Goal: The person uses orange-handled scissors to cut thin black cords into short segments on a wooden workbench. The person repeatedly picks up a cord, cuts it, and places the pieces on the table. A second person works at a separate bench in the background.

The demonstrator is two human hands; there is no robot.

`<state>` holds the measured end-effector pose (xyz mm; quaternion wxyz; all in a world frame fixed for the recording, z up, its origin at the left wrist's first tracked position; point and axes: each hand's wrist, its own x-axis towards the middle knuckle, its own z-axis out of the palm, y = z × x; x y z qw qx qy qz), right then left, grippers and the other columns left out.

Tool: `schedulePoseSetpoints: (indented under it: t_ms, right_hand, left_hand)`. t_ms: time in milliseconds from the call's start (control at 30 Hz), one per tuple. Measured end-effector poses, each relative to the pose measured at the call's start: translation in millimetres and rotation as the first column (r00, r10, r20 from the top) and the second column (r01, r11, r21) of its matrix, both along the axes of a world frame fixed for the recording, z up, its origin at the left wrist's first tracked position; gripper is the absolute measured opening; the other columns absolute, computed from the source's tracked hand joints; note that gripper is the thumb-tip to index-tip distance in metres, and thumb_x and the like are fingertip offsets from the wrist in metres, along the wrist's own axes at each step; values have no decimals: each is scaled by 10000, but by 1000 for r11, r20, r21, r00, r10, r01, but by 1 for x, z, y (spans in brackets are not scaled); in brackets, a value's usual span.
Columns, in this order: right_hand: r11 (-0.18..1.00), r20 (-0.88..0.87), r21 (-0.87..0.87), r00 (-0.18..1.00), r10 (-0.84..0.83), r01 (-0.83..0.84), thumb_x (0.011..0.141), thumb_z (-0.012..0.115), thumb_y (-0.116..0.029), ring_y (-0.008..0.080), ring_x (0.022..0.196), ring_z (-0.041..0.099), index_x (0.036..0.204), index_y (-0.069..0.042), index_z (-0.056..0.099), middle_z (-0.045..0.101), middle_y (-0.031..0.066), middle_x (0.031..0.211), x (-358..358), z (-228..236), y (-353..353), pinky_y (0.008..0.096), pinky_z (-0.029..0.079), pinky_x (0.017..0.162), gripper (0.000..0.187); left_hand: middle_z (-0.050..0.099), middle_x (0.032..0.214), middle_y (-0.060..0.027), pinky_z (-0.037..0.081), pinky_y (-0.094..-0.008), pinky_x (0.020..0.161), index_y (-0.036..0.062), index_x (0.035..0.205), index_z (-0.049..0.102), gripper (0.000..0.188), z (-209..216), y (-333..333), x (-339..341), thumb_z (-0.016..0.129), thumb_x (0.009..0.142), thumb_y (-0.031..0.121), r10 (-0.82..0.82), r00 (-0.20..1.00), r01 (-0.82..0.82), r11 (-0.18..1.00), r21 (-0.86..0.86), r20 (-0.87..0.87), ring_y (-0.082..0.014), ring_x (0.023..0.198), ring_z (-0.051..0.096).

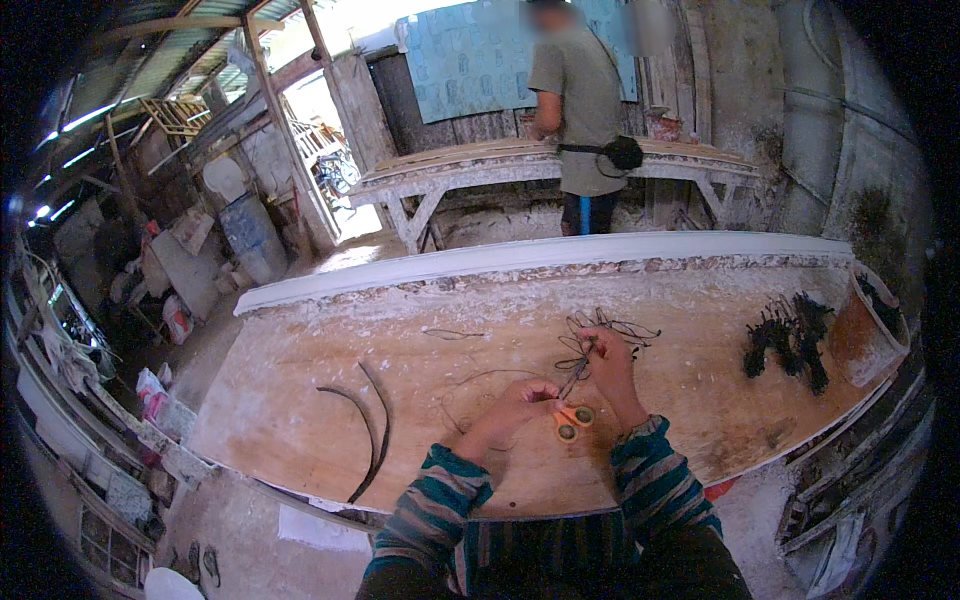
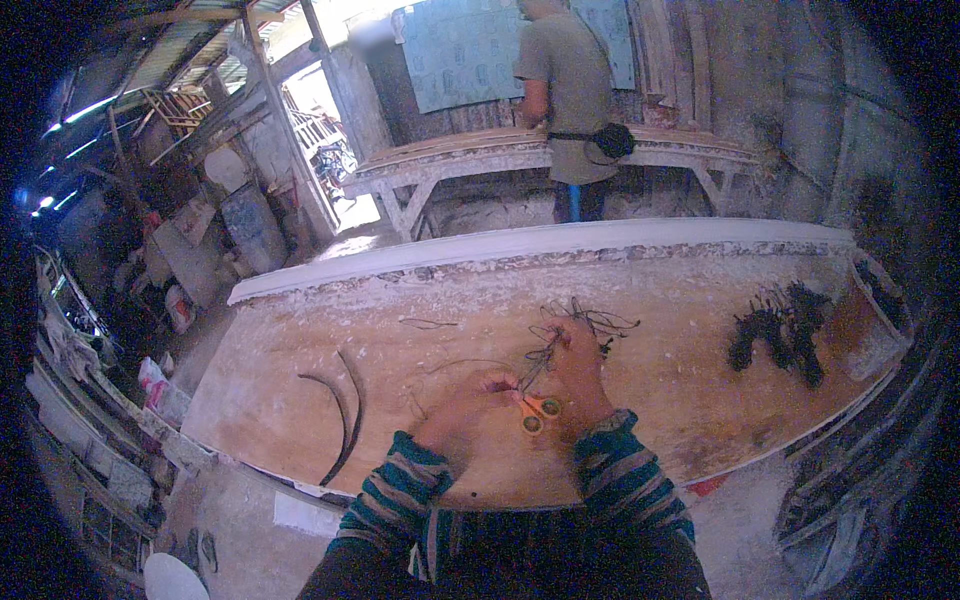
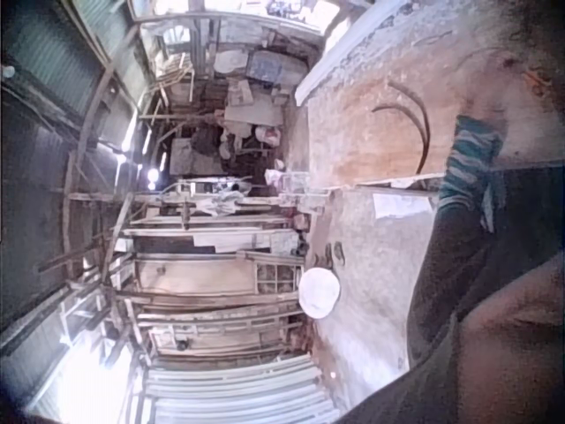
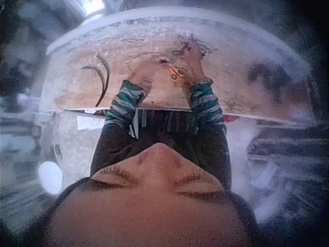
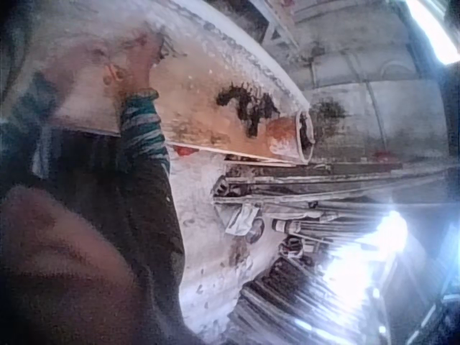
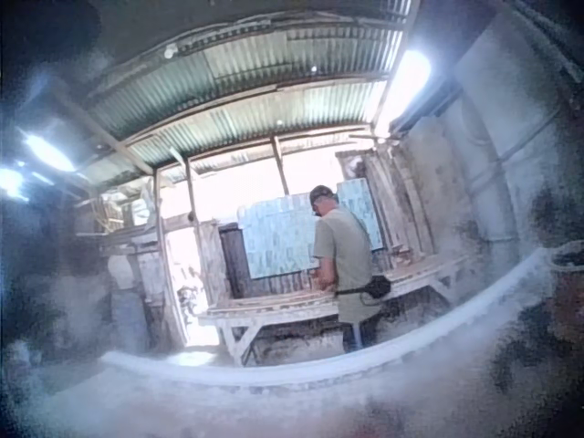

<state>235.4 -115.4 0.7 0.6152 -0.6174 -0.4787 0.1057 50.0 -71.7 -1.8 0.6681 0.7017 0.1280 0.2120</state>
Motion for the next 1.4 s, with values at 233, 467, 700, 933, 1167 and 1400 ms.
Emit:
schedulePoseSetpoints:
  t_ms: [233,467,700,933,1167,1400]
  right_hand:
    - [979,350,146,918,-188,145,702,638,22,194,757,511,814,-49,628,488,68,811,6,-11,6,288,417,638,133]
    - [988,337,58,935,115,-142,678,706,-40,192,818,516,756,-36,622,515,67,902,-7,0,-3,294,419,687,114]
    - [682,-16,-162,693,721,-713,767,668,-105,147,921,529,903,-34,643,524,71,1041,-23,1,-7,273,433,796,155]
    - [473,-395,41,420,817,-880,815,608,-68,156,974,533,942,21,611,473,102,1203,-40,14,-24,280,446,835,155]
    - [608,-509,15,517,688,-794,777,640,-51,129,841,564,861,-13,600,600,62,939,-30,28,-31,262,462,763,101]
    - [793,-473,158,660,584,-588,735,668,-7,78,686,554,716,-52,555,606,20,728,-10,21,-15,212,439,622,123]
  left_hand:
    - [484,649,53,318,-203,524,75,707,543,186,-2,7,2,638,813,195,301,951,-306,949,-81,-67,-43,581,405]
    - [536,649,24,350,-205,516,51,727,572,122,2,38,-18,660,775,120,655,756,-651,752,103,1,-53,575,446]
    - [611,738,-28,426,-196,603,23,780,599,57,-12,52,-21,642,772,59,689,710,-685,724,-84,145,-76,659,533]
    - [598,747,-12,409,-235,534,46,806,588,27,-19,56,-22,576,790,29,654,754,-655,756,-2,59,-92,619,512]
    - [577,702,14,400,-243,522,72,763,593,51,6,36,-21,578,761,23,552,834,-550,829,98,4,-91,604,504]
    - [556,731,24,388,-236,694,58,716,588,40,-2,41,-23,623,735,55,316,949,-313,931,189,12,-99,732,501]
